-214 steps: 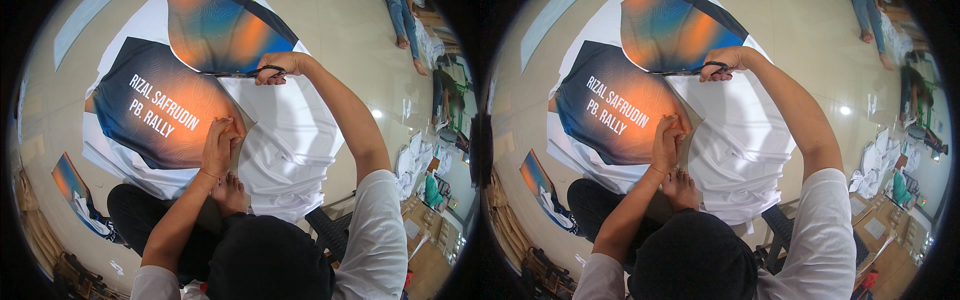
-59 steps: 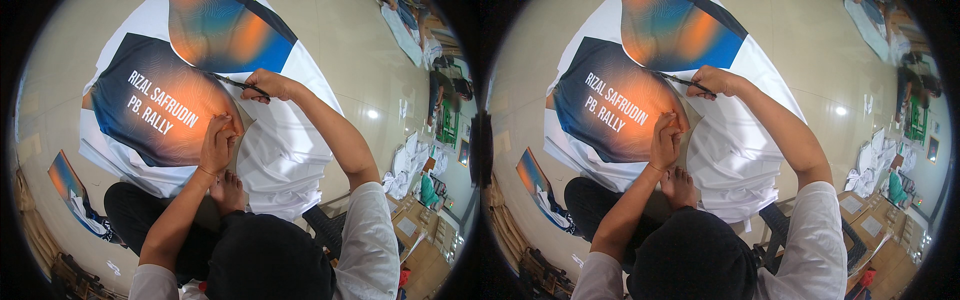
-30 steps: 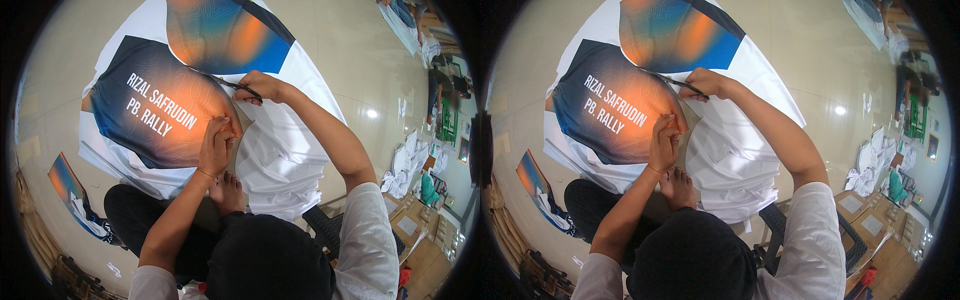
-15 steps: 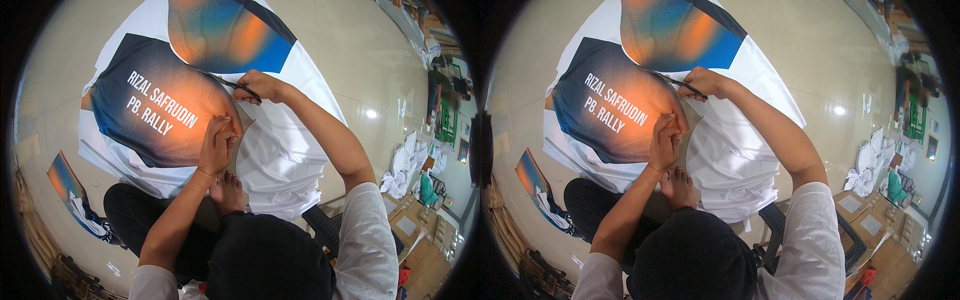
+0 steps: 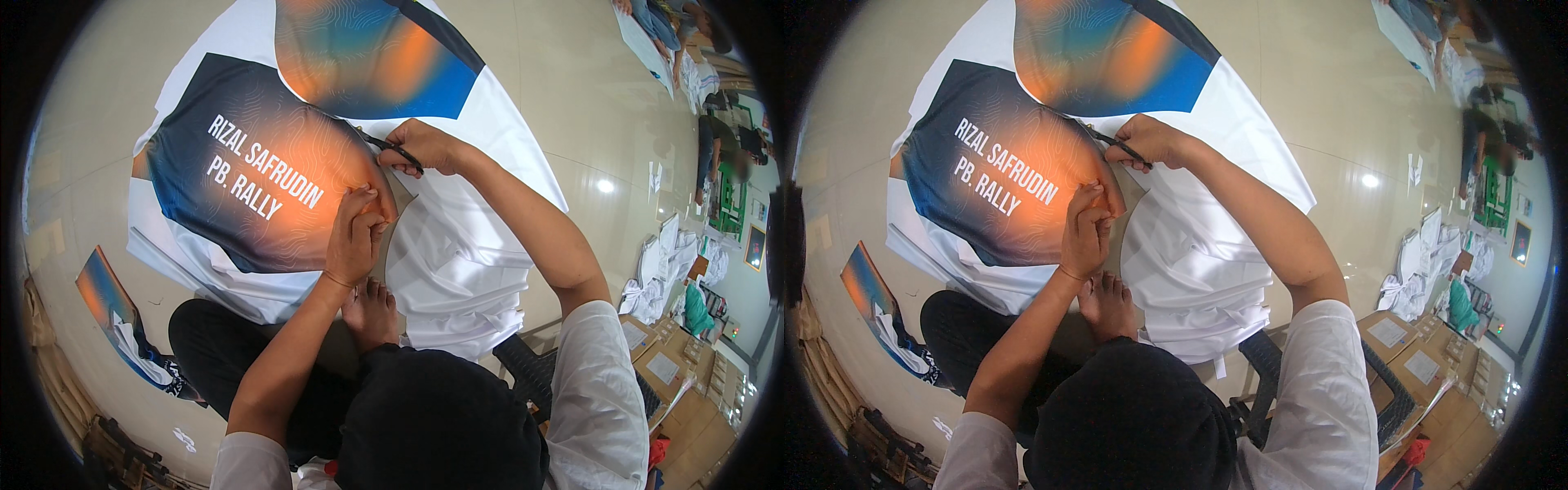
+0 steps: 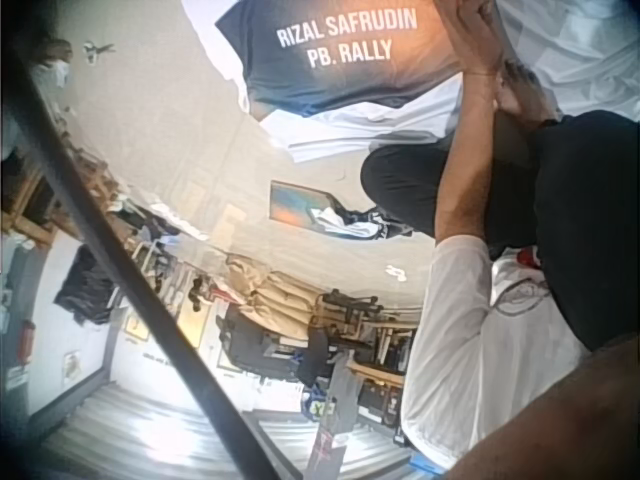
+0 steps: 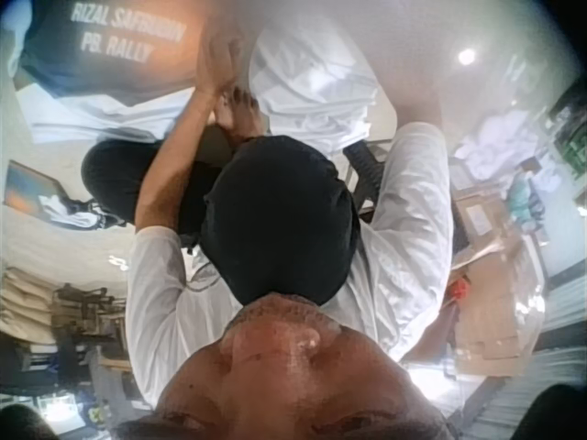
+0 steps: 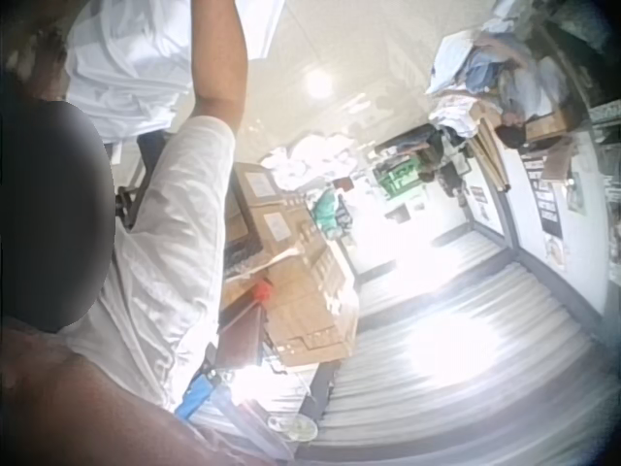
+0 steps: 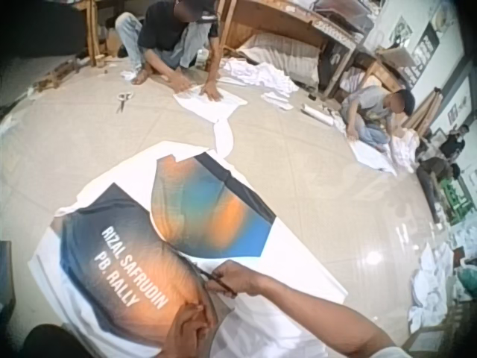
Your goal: The person uses scissors to cut a printed design out of a white t-shirt. They carefully trim around the edges of the design, then flip the shirt over and cut a rectangular section from the back.
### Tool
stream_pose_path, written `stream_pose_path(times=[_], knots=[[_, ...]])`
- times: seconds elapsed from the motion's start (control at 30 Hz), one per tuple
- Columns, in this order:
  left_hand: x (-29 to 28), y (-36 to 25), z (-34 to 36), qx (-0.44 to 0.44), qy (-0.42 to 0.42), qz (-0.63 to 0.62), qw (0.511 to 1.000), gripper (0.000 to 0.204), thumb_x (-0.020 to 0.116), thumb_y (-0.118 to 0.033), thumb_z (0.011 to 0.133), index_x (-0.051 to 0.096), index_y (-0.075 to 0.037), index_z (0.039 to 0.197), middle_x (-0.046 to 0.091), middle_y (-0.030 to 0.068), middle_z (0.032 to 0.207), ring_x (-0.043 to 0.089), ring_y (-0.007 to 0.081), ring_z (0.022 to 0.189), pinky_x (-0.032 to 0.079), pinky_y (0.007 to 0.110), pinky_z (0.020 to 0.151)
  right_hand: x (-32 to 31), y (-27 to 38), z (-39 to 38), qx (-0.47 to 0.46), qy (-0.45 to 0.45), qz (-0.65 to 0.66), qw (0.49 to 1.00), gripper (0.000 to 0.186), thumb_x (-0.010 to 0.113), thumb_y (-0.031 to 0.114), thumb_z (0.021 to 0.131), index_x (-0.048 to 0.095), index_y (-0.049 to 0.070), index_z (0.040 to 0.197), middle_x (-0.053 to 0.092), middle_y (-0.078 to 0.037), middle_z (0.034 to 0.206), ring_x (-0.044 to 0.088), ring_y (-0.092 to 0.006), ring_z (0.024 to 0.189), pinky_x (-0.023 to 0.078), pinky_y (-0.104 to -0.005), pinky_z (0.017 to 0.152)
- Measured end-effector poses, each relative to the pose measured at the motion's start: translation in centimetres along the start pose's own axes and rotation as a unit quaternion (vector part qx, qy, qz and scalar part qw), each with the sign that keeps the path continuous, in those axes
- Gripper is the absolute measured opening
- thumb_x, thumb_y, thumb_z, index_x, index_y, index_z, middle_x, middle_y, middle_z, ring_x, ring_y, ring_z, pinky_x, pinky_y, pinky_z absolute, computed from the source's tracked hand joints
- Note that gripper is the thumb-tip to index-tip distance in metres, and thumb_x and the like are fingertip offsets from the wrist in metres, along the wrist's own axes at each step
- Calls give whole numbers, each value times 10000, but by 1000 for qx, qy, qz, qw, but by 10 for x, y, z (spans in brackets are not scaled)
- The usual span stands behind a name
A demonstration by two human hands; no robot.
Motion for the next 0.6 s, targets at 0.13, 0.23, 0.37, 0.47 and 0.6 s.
stream_pose_path(times=[0.13,0.23,0.37,0.47,0.6], knots=[[-1,-1,0,2,0,-3,1000,264,738,-22,980,548,-62,1159,587,177,1430,588,437,1382,436,644,1225,1,2,0,-8,-7,-2,1000,243,771,180,890,668,45,716,586,-1,647,529,-94,553,414,-276,521],[-1,-1,0,0,-2,-3,1000,263,742,-28,981,552,-64,1159,587,177,1431,589,431,1383,436,642,1227,4,6,3,-14,-16,-7,1000,247,763,197,891,671,44,720,577,4,650,527,-89,558,413,-272,523],[-1,-1,0,0,-6,-5,1000,258,740,-38,986,553,-67,1161,587,176,1431,587,421,1388,436,641,1227,6,11,8,-12,-13,-2,1000,240,754,207,894,675,47,733,571,8,659,522,-83,566,411,-268,524],[0,0,-1,-1,-6,-7,1000,251,735,-42,991,553,-69,1161,587,175,1432,586,418,1391,436,642,1227,7,13,10,-8,-10,1,1000,233,754,211,894,681,50,742,576,7,667,522,-82,568,412,-269,523],[0,0,-2,-3,-2,-11,1000,245,730,-39,992,550,-68,1157,587,175,1434,585,421,1393,436,644,1227,6,13,10,-9,-13,10,1000,227,758,209,888,688,48,744,581,6,667,525,-84,569,414,-272,520]])
Point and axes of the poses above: each hand's wrist, its own z-axis towards the middle knuckle, its own x-axis out of the palm, y = z × x, the point moved 5 cm from there along z, towards the middle knuckle
